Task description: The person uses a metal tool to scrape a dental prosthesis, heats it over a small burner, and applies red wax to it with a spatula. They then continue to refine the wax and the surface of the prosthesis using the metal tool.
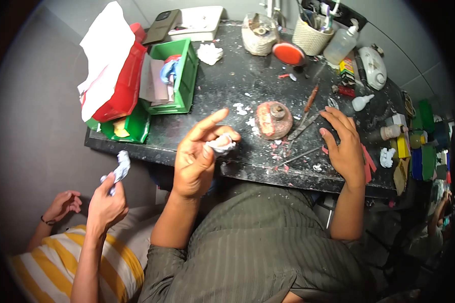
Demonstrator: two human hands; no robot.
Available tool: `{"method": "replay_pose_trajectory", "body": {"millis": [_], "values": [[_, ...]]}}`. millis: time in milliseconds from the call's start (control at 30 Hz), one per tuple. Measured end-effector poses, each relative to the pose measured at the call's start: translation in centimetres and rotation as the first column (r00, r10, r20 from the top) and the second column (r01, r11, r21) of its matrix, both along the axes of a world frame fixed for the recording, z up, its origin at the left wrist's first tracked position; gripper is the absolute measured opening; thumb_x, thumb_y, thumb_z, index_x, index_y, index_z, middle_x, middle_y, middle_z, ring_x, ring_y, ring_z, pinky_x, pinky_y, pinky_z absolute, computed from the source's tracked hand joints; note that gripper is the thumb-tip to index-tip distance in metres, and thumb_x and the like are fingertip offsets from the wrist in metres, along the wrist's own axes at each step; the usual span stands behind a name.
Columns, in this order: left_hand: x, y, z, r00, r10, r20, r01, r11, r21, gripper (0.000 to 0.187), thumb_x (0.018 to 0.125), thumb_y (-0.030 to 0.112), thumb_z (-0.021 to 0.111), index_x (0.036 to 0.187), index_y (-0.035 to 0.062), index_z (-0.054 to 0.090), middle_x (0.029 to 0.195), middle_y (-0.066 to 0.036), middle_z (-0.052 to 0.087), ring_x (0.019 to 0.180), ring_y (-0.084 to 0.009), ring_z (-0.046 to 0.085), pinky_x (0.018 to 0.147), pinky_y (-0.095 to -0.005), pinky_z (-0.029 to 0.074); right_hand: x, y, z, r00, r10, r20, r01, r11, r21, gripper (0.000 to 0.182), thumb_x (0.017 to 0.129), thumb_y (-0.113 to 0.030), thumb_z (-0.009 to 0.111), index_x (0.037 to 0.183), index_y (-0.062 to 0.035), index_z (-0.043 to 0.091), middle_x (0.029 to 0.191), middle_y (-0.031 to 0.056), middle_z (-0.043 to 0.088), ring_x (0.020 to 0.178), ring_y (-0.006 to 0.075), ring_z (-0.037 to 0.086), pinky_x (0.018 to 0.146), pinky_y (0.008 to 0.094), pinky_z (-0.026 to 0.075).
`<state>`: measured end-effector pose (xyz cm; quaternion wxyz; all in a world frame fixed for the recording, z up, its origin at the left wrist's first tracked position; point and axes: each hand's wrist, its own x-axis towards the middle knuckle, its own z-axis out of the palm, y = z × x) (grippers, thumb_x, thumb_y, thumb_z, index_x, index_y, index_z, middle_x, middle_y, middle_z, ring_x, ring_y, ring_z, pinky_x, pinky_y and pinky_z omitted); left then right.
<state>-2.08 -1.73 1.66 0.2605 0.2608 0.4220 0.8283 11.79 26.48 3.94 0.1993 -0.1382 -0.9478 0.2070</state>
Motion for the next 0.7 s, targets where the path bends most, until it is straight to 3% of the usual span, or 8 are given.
{"method": "replay_pose_trajectory", "body": {"millis": [167,200,267,333,400,500,700], "values": [[1.1,-0.7,0.7,0.997,-0.077,-0.003,0.077,0.994,0.08,0.072,0.097,0.048,0.054,0.139,-0.0089,0.039,0.106,-0.024,0.064,0.102,-0.0259,0.062,0.095,-0.0354,0.044,-0.7,-0.7,0.1,0.999,0.011,0.035,-0.011,1.0,-0.001,0.028,0.089,-0.003,0.061,0.116,-0.0014,0.065,0.11,0.0142,0.063,0.103,0.0327,0.055,0.092,0.0393,0.045],[1.4,-1.0,1.1,0.99,-0.125,0.063,0.118,0.986,0.115,0.072,0.098,0.049,0.051,0.138,-0.0093,0.039,0.104,-0.026,0.063,0.099,-0.0284,0.063,0.092,-0.0372,0.046,-0.8,-0.7,0.0,0.999,0.014,0.037,-0.014,1.0,-0.008,0.028,0.089,-0.003,0.061,0.116,-0.0014,0.065,0.11,0.0142,0.063,0.103,0.0327,0.055,0.092,0.0393,0.045],[1.6,-1.0,1.0,0.977,-0.208,0.04,0.193,0.952,0.236,0.073,0.098,0.051,0.049,0.137,-0.01,0.039,0.101,-0.027,0.063,0.096,-0.03,0.064,0.089,-0.0389,0.047,-0.7,-0.3,-0.4,0.998,0.002,0.058,-0.003,1.0,0.015,0.028,0.087,-0.003,0.062,0.115,-0.0025,0.067,0.104,0.0133,0.062,0.099,0.0316,0.055,0.09,0.0391,0.045],[1.7,-0.6,0.9,0.97,-0.224,-0.095,0.242,0.925,0.293,0.071,0.099,0.052,0.046,0.136,-0.0087,0.041,0.101,-0.027,0.064,0.096,-0.0315,0.065,0.087,-0.0409,0.049,-0.8,-0.4,-0.7,1.0,0.011,0.028,-0.011,1.0,0.018,0.023,0.086,-0.002,0.063,0.108,-0.0018,0.068,0.1,0.0124,0.061,0.097,0.0307,0.055,0.088,0.039,0.045],[2.2,-0.2,1.4,0.966,-0.149,-0.209,0.189,0.964,0.187,0.058,0.103,0.05,0.034,0.13,0.0004,0.045,0.09,-0.023,0.064,0.086,-0.0306,0.062,0.084,-0.0465,0.047,-0.8,-0.5,-0.5,0.999,-0.015,0.037,0.013,0.999,0.042,0.017,0.084,-0.001,0.065,0.101,-0.0007,0.066,0.099,0.0121,0.06,0.096,0.0311,0.054,0.088,0.0396,0.044],[2.3,0.1,1.4,0.946,-0.125,-0.299,0.181,0.969,0.169,0.053,0.103,0.046,0.038,0.13,0.0007,0.045,0.092,-0.023,0.063,0.087,-0.0317,0.062,0.087,-0.0496,0.047,-0.6,-0.3,-0.3,0.999,0.007,0.034,-0.01,0.996,0.088,0.012,0.083,-0.001,0.066,0.094,-0.0005,0.061,0.099,0.0116,0.059,0.096,0.0312,0.054,0.089,0.0403,0.042],[3.3,-0.7,2.4,0.968,-0.137,-0.21,0.141,0.99,0.005,0.06,0.101,0.05,0.04,0.132,-0.0011,0.041,0.102,-0.024,0.059,0.094,-0.0302,0.059,0.088,-0.048,0.046,0.5,0.2,0.1,0.99,0.057,0.129,-0.074,0.989,0.127,0.011,0.081,0.001,0.064,0.088,-0.0016,0.056,0.088,0.0108,0.058,0.088,0.0306,0.054,0.083,0.0385,0.04]]}}
